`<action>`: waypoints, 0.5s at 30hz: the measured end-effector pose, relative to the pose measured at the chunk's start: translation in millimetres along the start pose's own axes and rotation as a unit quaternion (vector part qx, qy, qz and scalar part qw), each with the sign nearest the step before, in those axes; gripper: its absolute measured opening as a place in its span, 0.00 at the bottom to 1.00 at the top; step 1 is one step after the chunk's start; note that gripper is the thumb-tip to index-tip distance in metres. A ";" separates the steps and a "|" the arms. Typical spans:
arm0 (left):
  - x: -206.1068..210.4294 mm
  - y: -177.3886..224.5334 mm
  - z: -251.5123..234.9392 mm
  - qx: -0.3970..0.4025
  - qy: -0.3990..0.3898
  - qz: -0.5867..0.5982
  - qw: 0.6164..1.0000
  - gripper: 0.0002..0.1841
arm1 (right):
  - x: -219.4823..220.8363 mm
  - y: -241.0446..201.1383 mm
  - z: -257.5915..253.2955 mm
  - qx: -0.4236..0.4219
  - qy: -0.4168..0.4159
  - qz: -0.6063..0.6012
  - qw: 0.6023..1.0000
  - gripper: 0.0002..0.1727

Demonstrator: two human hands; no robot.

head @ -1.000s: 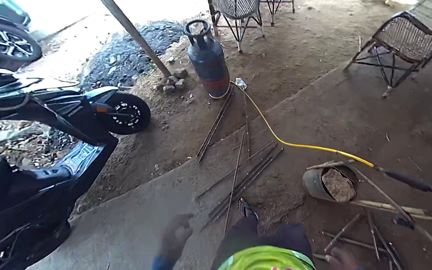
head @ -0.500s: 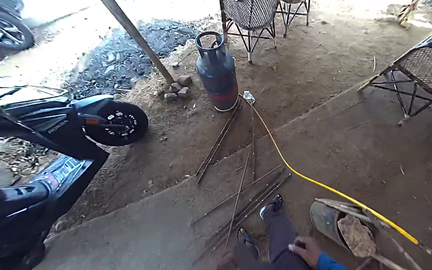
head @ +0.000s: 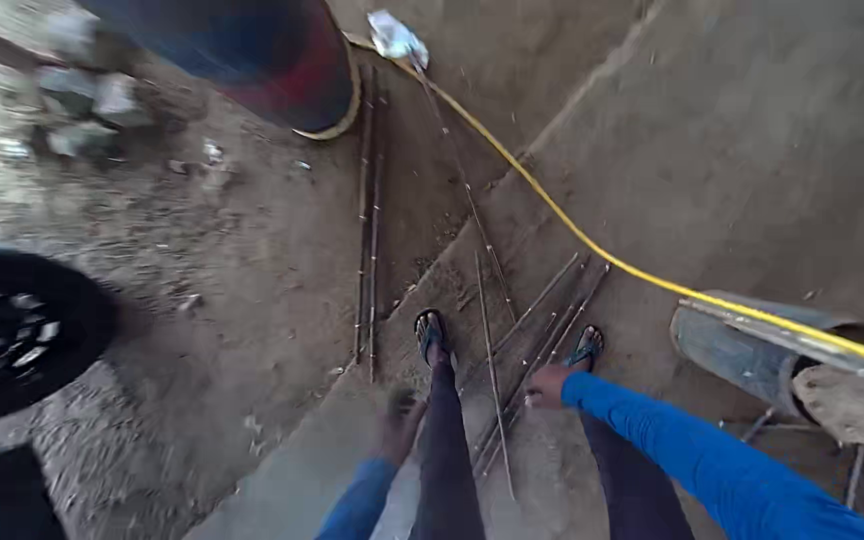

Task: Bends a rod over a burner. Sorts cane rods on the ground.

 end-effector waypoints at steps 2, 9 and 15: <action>-26.4 -55.9 -136.1 -0.101 -0.040 -0.066 0.992 0.37 | -46.9 59.7 -71.5 0.063 0.111 -0.114 0.985 0.24; -73.2 -178.7 -351.6 -0.311 -0.042 -0.126 0.941 0.74 | -167.2 160.9 -234.0 0.210 0.395 -0.284 0.848 0.45; -67.9 -199.7 -364.6 -0.199 0.002 -0.145 0.969 0.44 | -169.3 153.3 -277.1 0.140 0.585 -0.269 0.752 0.22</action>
Point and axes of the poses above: each hand's wrist, its own z-axis away from the middle knuckle, its own x-axis out of the palm, y = z × x, the point moved 6 cm from there along -z, towards the middle knuckle, and after that the axes turned 12 degrees about -y, right-handed, at the moved point
